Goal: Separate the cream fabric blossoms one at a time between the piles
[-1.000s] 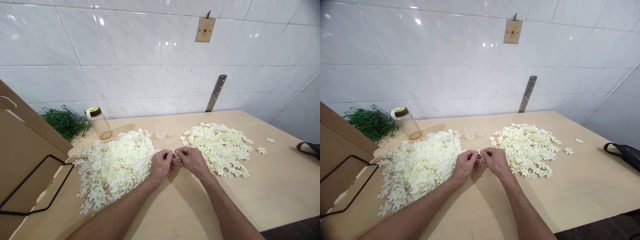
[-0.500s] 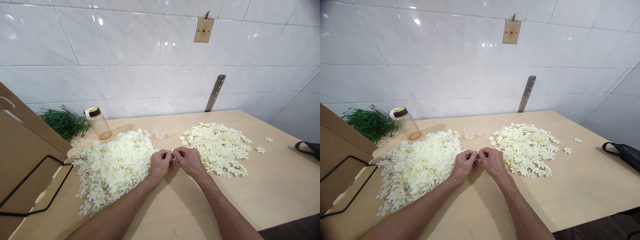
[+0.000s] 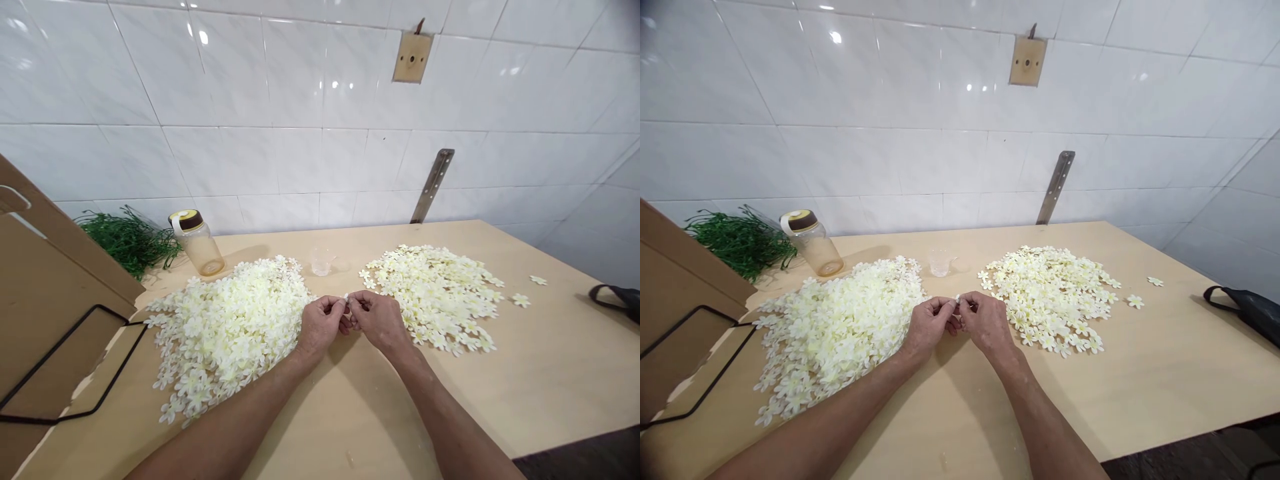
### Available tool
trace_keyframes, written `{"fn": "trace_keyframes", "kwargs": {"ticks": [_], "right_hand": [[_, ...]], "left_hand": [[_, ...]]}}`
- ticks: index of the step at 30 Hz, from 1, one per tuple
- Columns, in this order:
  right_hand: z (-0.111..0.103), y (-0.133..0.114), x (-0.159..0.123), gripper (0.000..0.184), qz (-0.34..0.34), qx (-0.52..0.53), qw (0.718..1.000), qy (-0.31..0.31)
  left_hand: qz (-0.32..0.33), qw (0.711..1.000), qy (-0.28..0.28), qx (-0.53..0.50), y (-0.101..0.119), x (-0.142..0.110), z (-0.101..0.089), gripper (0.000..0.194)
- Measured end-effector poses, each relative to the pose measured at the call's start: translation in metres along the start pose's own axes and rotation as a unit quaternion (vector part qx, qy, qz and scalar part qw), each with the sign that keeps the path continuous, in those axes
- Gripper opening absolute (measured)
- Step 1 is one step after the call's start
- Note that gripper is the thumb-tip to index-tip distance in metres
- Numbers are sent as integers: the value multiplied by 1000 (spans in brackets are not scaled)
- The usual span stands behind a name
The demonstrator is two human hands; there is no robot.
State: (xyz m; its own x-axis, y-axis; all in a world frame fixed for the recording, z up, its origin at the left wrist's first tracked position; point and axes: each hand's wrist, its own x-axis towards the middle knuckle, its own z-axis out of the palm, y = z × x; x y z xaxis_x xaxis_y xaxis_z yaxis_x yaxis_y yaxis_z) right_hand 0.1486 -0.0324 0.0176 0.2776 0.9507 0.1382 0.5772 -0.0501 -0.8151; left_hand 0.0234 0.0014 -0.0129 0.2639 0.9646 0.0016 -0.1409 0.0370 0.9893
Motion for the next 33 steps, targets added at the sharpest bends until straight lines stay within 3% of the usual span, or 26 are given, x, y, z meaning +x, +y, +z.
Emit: {"fn": "trace_keyframes", "kwargs": {"ticks": [11, 18, 24, 27, 29, 33], "right_hand": [[1, 1, -2, 24, -13, -24, 1000, 3], [-2, 4, 2, 27, 61, 49, 997, 5], [-3, 9, 5, 31, 91, 163, 981, -60], [-7, 8, 6, 32, 113, 243, 961, -76], [-12, 7, 7, 35, 120, 286, 943, -121], [-20, 10, 9, 42, 107, 313, 929, -167]], "left_hand": [[-1, 1000, 8, 20, -1, 1, 1, 16], [12, 1000, 25, -13, -4, 2, 0, 16], [0, 998, 21, -52, 1, 1, 2, 18], [-2, 998, 3, -62, 3, -1, 2, 18], [-3, 998, -7, -63, 3, -1, 1, 18], [-14, 999, -5, -49, 1, -1, 1, 14]]}}
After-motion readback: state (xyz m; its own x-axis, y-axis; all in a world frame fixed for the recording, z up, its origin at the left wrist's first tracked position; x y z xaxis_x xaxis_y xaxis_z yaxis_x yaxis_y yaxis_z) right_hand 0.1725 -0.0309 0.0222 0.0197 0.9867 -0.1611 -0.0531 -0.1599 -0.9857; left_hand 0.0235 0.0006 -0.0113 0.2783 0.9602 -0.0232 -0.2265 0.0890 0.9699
